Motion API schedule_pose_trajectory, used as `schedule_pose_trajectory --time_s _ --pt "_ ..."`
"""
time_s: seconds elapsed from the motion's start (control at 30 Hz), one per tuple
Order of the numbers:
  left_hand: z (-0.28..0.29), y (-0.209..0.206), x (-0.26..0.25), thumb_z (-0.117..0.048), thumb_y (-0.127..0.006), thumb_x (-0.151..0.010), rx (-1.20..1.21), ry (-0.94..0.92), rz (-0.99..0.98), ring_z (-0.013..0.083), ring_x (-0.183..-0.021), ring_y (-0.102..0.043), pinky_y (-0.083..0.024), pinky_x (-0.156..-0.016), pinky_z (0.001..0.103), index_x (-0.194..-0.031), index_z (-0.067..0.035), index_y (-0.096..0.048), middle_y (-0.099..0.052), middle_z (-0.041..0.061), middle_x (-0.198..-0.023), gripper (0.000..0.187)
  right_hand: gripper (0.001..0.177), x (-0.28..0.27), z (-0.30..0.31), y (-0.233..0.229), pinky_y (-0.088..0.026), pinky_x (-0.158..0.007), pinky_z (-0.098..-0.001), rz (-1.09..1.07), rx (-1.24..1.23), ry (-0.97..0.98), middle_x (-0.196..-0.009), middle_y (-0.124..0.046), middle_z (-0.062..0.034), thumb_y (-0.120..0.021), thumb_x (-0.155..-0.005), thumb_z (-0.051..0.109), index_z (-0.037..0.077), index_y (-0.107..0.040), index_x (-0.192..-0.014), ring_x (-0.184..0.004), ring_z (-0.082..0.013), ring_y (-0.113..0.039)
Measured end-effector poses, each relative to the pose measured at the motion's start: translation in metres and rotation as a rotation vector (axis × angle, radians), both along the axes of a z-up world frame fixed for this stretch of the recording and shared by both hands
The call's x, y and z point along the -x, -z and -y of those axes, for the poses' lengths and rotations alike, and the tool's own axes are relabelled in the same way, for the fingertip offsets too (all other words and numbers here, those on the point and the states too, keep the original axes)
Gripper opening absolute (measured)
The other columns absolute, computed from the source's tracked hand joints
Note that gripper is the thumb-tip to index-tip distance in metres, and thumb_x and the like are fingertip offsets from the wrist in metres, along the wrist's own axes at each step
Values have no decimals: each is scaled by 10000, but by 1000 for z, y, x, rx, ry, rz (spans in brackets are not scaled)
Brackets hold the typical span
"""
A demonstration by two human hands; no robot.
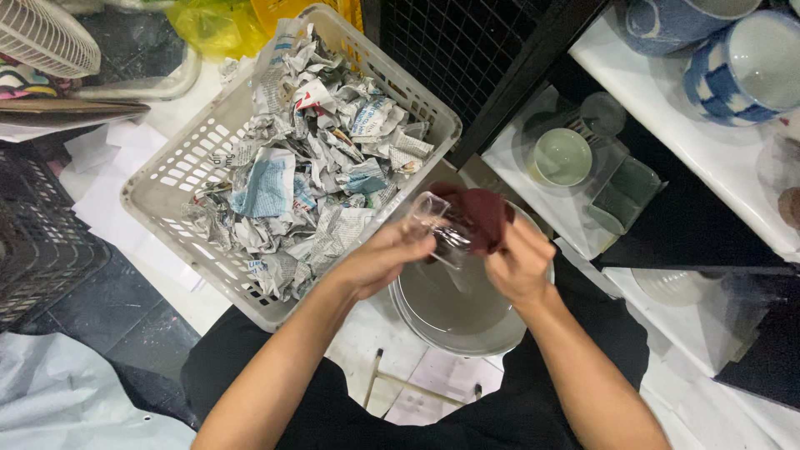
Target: The person washes a glass, a bowl, and a small cup in a bucket of water, then dries each with a cloth and places them on a nearby shelf.
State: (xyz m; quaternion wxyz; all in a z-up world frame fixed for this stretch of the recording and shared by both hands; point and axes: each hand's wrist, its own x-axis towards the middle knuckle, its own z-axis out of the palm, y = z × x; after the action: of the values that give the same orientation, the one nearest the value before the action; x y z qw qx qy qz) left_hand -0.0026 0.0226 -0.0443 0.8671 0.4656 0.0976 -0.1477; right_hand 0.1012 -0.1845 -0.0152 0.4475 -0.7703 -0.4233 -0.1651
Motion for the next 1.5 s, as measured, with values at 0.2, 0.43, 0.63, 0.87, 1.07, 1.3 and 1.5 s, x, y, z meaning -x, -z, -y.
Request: schedule_pose_trajectory --time_s 0.2,0.43,0.63,0.87,1.07,1.3,1.5 --pt "-10 2 -5 -395 -682 -990 -182 65 67 155 -1128 -575 -435 -1027 310 -1248 -20 -679 -645 44 -1179 455 268 3 0 -8 -529 -736 -273 -285 -88 5 -945 -708 -100 -739 -846 -95 -35 -726 -1106 -802 -132 -652" --pt "-10 -23 -3 -274 -767 -913 -153 77 160 150 -1068 -633 -516 -876 300 -1332 -81 -585 -671 52 -1202 496 199 -1 -1 14 -555 -810 -254 -794 -140 -27 -971 -734 -66 -739 -925 -8 -43 -699 -1117 -888 -99 -659" --pt "10 -29 6 -133 -894 -805 -709 -111 376 156 -1109 -686 -553 -974 304 -1360 -60 -506 -700 97 -1198 681 300 -8 7 35 -599 -752 -310 -1654 -382 -20 -981 -736 -48 -724 -908 288 30 -693 -1059 -852 -139 -711" --pt "43 11 9 -91 -861 -877 -464 -463 374 178 -1136 -638 -550 -969 316 -1385 -64 -402 -600 128 -1314 685 448 14 20 23 -538 -624 -303 -1806 -620 -125 -854 -675 -38 -651 -1025 485 44 -698 -1088 -664 -115 -586" --pt "107 9 12 -321 -523 -1067 211 -548 122 209 -1236 -595 -528 -1045 379 -1478 -128 -400 -563 122 -1359 471 365 38 73 -7 -536 -701 -262 -1570 -415 -216 -967 -697 -55 -727 -1075 223 -132 -664 -1132 -810 -99 -638" --pt "202 -26 32 -404 -524 -1020 150 -479 69 251 -1053 -670 -557 -821 376 -1484 -183 -383 -637 151 -1243 533 441 109 121 -24 -563 -595 -250 -1219 -235 222 -762 -717 -41 -872 -766 45 -2 -523 -1030 -692 -74 -675" --pt "269 -53 31 -523 -562 -997 288 -227 137 283 -1064 -690 -588 -884 411 -1497 -73 -381 -632 198 -1216 696 699 132 181 -42 -463 -672 -210 -855 -668 299 -1074 -545 -68 -920 -782 57 29 -450 -1299 -817 -74 -554"
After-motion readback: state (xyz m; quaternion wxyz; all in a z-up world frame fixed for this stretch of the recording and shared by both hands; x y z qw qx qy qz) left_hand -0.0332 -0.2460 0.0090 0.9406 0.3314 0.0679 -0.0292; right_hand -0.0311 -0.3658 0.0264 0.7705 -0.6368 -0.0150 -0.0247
